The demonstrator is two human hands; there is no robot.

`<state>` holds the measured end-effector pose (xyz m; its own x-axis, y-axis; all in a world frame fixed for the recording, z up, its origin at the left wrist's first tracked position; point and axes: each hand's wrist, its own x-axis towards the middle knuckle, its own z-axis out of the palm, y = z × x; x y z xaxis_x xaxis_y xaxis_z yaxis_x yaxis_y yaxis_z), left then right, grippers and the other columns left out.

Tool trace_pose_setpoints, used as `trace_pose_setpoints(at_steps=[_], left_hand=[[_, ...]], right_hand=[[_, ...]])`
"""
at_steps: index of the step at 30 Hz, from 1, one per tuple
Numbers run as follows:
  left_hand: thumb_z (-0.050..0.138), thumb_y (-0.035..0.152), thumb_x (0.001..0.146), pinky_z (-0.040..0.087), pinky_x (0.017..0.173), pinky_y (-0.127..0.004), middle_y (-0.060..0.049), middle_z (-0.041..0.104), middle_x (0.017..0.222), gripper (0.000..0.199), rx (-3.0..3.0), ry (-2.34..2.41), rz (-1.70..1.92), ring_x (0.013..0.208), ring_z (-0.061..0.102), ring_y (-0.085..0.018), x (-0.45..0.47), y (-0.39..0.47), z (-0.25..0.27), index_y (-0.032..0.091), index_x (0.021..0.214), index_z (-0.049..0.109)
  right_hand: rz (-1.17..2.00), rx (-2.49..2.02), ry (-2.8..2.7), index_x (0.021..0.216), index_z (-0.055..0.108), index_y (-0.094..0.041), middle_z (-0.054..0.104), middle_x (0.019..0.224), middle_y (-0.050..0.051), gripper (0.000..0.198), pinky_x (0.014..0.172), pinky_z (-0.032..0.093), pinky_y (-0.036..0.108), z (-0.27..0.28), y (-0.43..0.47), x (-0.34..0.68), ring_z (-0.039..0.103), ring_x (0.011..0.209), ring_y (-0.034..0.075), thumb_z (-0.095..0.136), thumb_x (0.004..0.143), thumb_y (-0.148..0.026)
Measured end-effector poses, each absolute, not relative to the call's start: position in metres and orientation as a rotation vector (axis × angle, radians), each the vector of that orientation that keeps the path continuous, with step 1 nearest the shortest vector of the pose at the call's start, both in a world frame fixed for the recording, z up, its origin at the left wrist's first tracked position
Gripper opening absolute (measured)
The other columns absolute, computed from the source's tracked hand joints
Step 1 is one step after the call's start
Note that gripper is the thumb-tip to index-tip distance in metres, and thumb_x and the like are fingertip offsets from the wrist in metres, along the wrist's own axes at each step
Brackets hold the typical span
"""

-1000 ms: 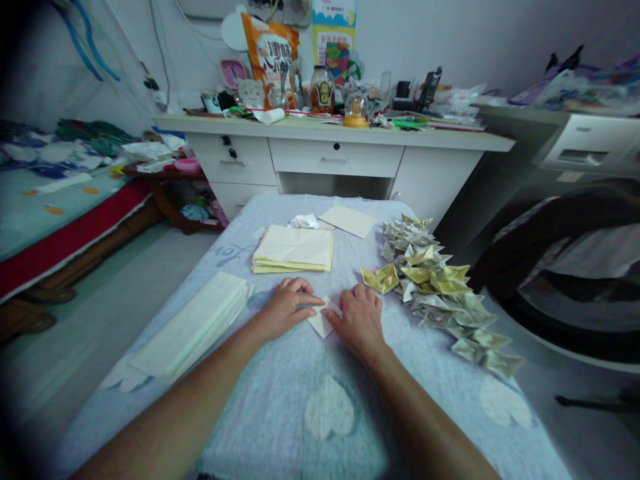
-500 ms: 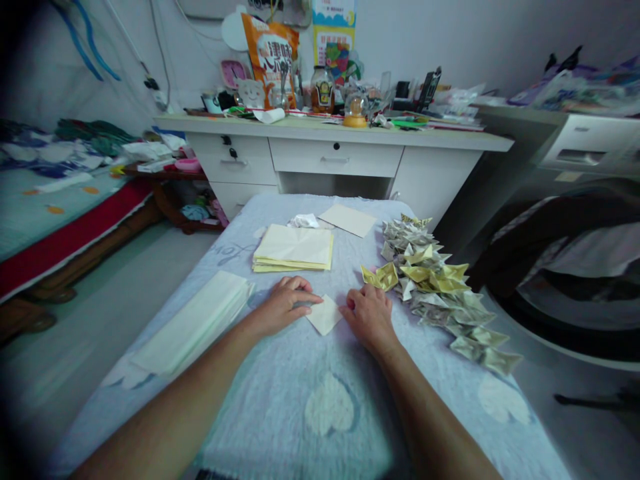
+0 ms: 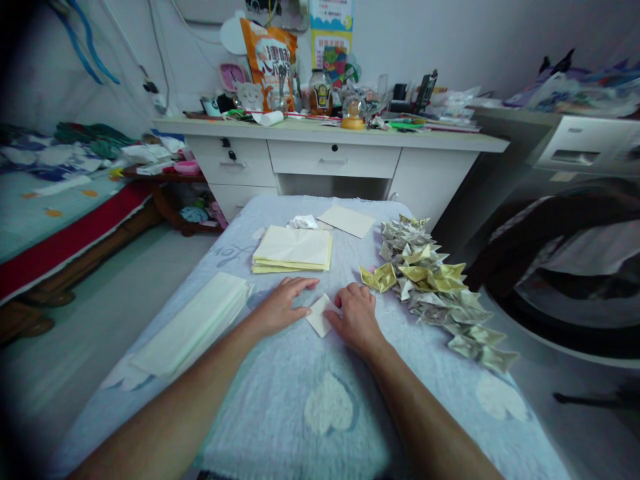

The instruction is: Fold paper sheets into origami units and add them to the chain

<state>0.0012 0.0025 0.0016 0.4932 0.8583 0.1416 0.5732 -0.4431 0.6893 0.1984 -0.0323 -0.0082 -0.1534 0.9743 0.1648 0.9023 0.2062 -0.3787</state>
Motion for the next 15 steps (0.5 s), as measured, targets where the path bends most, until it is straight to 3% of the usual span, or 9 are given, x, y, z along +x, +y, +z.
trace_pose_setpoints(at_steps=[2, 4, 6, 9, 12, 15], left_hand=[[0.061, 0.013, 0.071, 0.044, 0.076, -0.026, -0.004, 0.063, 0.115, 0.061, 2.089, 1.138, 0.688, 0.083, 0.054, -0.014, 0.005, 0.0, 0.003, 0.021, 0.131, 0.049], [0.06, 0.014, 0.072, 0.041, 0.063, -0.023, -0.001, 0.065, 0.105, 0.056, 2.029, 1.122, 0.681, 0.06, 0.047, -0.008, 0.008, -0.003, 0.005, 0.022, 0.127, 0.052], [0.058, 0.014, 0.073, 0.039, 0.06, -0.021, 0.001, 0.065, 0.087, 0.031, 2.019, 1.112, 0.705, 0.058, 0.045, -0.007, 0.011, -0.005, 0.007, 0.019, 0.103, 0.065], [0.057, 0.017, 0.074, 0.037, 0.056, -0.02, 0.004, 0.055, 0.066, 0.007, 1.872, 1.1, 0.822, 0.058, 0.047, -0.009, 0.012, -0.005, 0.009, 0.017, 0.08, 0.061], [0.06, 0.025, 0.075, 0.04, 0.055, -0.02, 0.005, 0.053, 0.066, 0.013, 1.515, 1.002, 0.948, 0.056, 0.052, -0.008, 0.013, -0.004, 0.009, 0.016, 0.082, 0.053], [0.063, 0.03, 0.075, 0.044, 0.058, -0.022, 0.002, 0.06, 0.069, 0.023, 1.26, 0.876, 0.962, 0.057, 0.058, -0.01, 0.015, -0.005, 0.009, 0.016, 0.087, 0.05]], right_hand=[[0.308, -1.692, -2.118, 0.08, 0.057, -0.019, 0.055, 0.089, 0.004, 0.014, 0.074, 0.03, 0.032, -0.005, -0.033, 0.197, 0.045, 0.087, 0.022, 0.066, 0.077, -0.03], [0.349, -1.59, -2.129, 0.079, 0.054, -0.019, 0.056, 0.085, 0.003, 0.011, 0.074, 0.031, 0.032, -0.002, -0.035, 0.195, 0.046, 0.085, 0.02, 0.063, 0.079, -0.025], [0.4, -1.496, -2.11, 0.079, 0.052, -0.019, 0.056, 0.082, 0.002, 0.009, 0.075, 0.034, 0.031, 0.001, -0.036, 0.194, 0.048, 0.083, 0.019, 0.06, 0.081, -0.023], [0.483, -1.399, -1.947, 0.09, 0.051, -0.019, 0.057, 0.087, 0.003, 0.015, 0.077, 0.039, 0.031, 0.001, -0.036, 0.194, 0.051, 0.084, 0.018, 0.06, 0.081, -0.027], [0.595, -1.3, -1.773, 0.101, 0.049, -0.019, 0.057, 0.095, 0.005, 0.032, 0.078, 0.043, 0.03, -0.001, -0.033, 0.195, 0.053, 0.086, 0.018, 0.063, 0.079, -0.037], [0.721, -1.231, -1.72, 0.102, 0.051, -0.019, 0.058, 0.092, 0.004, 0.036, 0.075, 0.044, 0.029, 0.0, -0.032, 0.194, 0.054, 0.083, 0.017, 0.065, 0.077, -0.042]])
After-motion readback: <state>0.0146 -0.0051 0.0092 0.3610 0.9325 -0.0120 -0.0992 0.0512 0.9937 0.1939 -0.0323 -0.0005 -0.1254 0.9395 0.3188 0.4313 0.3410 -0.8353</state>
